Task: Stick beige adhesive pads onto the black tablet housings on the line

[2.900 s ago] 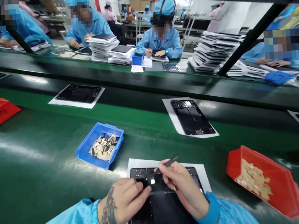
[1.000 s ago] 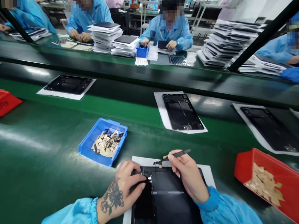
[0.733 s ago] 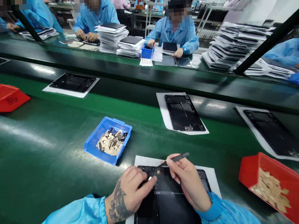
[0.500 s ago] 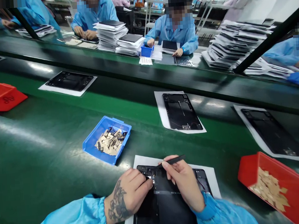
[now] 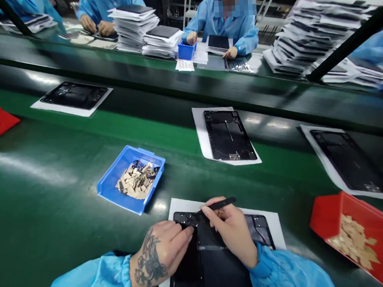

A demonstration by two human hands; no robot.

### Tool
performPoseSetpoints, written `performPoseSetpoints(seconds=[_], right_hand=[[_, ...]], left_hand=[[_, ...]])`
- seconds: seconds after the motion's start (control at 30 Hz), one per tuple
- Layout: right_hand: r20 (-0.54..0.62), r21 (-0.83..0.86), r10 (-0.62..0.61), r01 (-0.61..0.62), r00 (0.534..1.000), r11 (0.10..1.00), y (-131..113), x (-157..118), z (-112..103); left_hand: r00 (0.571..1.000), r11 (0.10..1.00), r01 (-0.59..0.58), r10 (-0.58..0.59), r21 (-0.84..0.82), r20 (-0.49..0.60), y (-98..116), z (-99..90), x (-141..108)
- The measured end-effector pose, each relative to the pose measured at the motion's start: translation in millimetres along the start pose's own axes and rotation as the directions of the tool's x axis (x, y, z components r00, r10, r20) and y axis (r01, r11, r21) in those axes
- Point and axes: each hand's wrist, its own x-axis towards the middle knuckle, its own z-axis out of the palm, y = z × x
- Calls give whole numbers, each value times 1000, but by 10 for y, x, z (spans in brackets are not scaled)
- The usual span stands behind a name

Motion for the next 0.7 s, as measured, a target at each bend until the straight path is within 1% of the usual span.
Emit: performPoseSetpoints(seconds=[0.2, 0.33, 0.57, 0.7], right_hand=[[2, -11, -6, 6, 1000, 1000, -19, -6, 12], [-8, -32, -26, 25, 1000, 999, -33, 2, 22], [-8, -43, -34, 33, 999, 999, -11, -4, 26], [-9, -46, -44, 44, 999, 998, -12, -14, 25]], left_hand=[[998, 998, 54, -53, -38, 42, -9, 4, -22], [995, 994, 90, -87, -69, 42, -4, 5, -14], [992, 990, 117, -113, -78, 51, -1, -21, -5], [995, 992, 102, -100, -72, 32, 3, -24, 11]])
